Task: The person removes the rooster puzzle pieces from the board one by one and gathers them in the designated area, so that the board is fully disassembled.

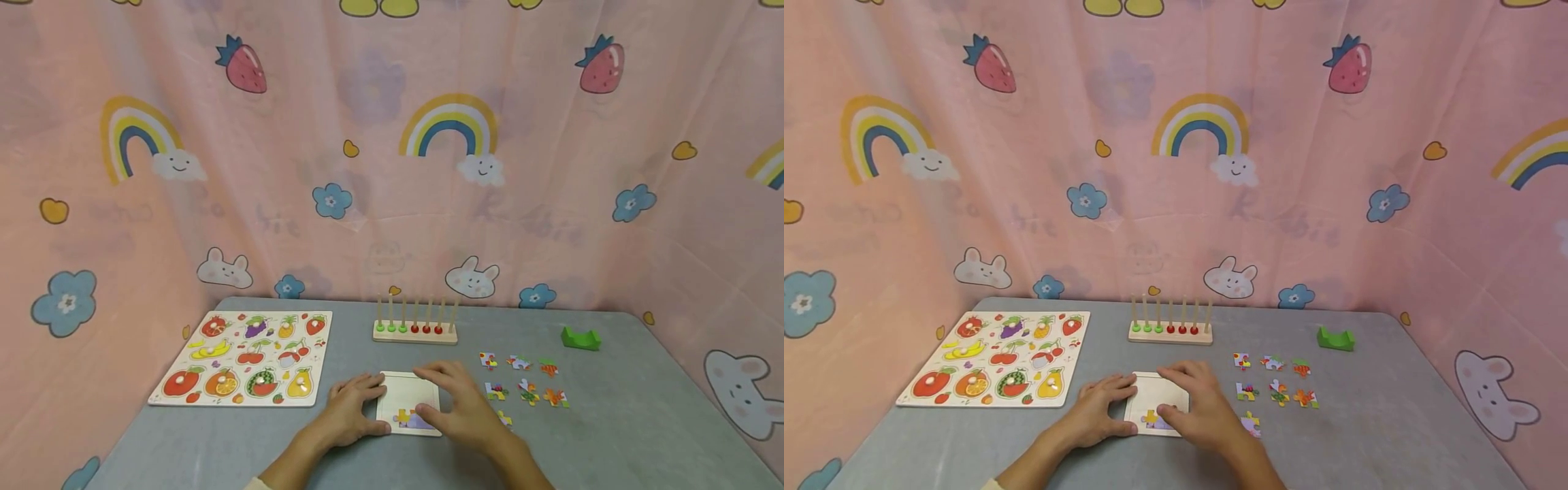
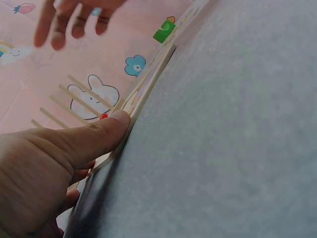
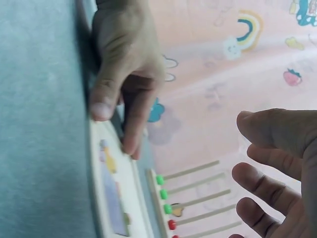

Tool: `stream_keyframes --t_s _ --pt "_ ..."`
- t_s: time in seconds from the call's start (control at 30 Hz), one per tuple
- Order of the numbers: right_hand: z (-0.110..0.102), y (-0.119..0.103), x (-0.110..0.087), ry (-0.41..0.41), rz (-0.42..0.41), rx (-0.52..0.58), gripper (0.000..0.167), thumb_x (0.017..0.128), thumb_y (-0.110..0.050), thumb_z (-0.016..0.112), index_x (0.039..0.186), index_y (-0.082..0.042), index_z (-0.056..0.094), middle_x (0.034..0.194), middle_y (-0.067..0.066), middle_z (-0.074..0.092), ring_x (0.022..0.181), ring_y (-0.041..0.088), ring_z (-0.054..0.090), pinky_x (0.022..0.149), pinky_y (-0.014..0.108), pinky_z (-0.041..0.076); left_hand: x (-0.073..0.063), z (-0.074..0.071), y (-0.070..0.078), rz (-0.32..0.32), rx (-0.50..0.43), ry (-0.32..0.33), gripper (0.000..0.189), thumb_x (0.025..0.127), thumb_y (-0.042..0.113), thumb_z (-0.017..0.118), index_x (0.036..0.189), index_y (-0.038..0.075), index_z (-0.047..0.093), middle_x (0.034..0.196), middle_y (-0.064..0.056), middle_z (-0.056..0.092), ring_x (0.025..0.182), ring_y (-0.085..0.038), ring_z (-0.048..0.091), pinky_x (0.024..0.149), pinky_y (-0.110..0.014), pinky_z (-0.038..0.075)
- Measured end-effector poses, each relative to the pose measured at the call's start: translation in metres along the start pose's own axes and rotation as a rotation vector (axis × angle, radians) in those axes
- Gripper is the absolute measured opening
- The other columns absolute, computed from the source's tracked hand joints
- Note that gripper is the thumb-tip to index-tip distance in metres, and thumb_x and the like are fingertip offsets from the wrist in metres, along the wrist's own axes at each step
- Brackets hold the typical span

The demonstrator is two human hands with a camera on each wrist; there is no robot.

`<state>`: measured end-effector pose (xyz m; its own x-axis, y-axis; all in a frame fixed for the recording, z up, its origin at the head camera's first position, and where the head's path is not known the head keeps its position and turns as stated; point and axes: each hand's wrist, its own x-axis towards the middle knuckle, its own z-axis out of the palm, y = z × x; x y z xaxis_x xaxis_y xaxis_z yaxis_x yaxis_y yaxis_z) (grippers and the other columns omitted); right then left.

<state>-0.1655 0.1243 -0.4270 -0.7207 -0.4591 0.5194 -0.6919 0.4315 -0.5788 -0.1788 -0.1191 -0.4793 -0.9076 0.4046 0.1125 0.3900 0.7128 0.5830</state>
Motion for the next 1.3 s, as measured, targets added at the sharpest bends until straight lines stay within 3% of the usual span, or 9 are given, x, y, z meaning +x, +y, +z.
stream_keyframes --t_s 0.17,0.43,0.67,1.0,1.13,1.3 --pt "0.012 0.009 -0.004 -0.027 0.047 0.011 0.046 0.076 -0.014 0.080 0.120 -0.008 0.068 0.110 -0.008 0.060 0.101 0.013 0.047 0.085 0.042 0.043 0.000 0.002 0.000 0.002 0.006 0.002 0.069 0.072 0.040 0.084 0.127 0.005 0.063 0.142 -0.002 0.049 0.135 -0.028 0.035 0.101 -0.058 0.019" --pt "0.027 0.023 -0.010 -0.041 0.016 0.051 0.044 0.077 -0.010 0.079 0.119 -0.003 0.067 0.108 -0.003 0.060 0.098 0.015 0.047 0.083 0.038 0.043 0.000 0.003 0.000 0.000 0.010 0.000 0.068 0.072 0.040 0.084 0.128 0.006 0.063 0.142 -0.001 0.049 0.135 -0.028 0.035 0.101 -0.058 0.019" --pt "0.034 0.029 -0.014 -0.093 0.120 0.045 0.044 0.074 -0.011 0.078 0.117 -0.005 0.068 0.110 -0.008 0.057 0.104 0.015 0.046 0.089 0.042 0.041 0.000 0.002 0.001 0.001 0.012 -0.002 0.068 0.072 0.040 0.083 0.128 0.006 0.063 0.142 -0.001 0.049 0.135 -0.028 0.035 0.101 -0.058 0.019" --pt "0.037 0.032 -0.017 -0.172 0.156 -0.022 0.043 0.074 -0.015 0.078 0.116 -0.006 0.069 0.109 -0.007 0.056 0.100 0.015 0.045 0.086 0.045 0.037 -0.001 0.000 0.002 -0.003 0.010 -0.009 0.068 0.072 0.040 0.083 0.128 0.006 0.063 0.143 -0.002 0.048 0.135 -0.028 0.035 0.101 -0.057 0.019" --pt "0.037 0.031 -0.016 -0.209 0.153 -0.065 0.032 0.076 -0.018 0.077 0.106 -0.009 0.073 0.107 -0.007 0.054 0.099 0.016 0.044 0.084 0.047 0.035 -0.001 -0.001 0.001 -0.004 0.008 -0.008 0.069 0.072 0.040 0.083 0.128 0.006 0.063 0.143 -0.002 0.048 0.135 -0.028 0.035 0.101 -0.057 0.019" --pt "0.039 0.030 -0.016 -0.191 0.110 -0.097 0.018 0.075 -0.014 0.075 0.093 -0.013 0.074 0.104 -0.007 0.053 0.098 0.016 0.044 0.083 0.047 0.035 0.000 -0.001 0.000 -0.005 0.007 -0.009 0.068 0.073 0.040 0.083 0.128 0.006 0.063 0.143 -0.001 0.048 0.135 -0.028 0.035 0.101 -0.058 0.019"
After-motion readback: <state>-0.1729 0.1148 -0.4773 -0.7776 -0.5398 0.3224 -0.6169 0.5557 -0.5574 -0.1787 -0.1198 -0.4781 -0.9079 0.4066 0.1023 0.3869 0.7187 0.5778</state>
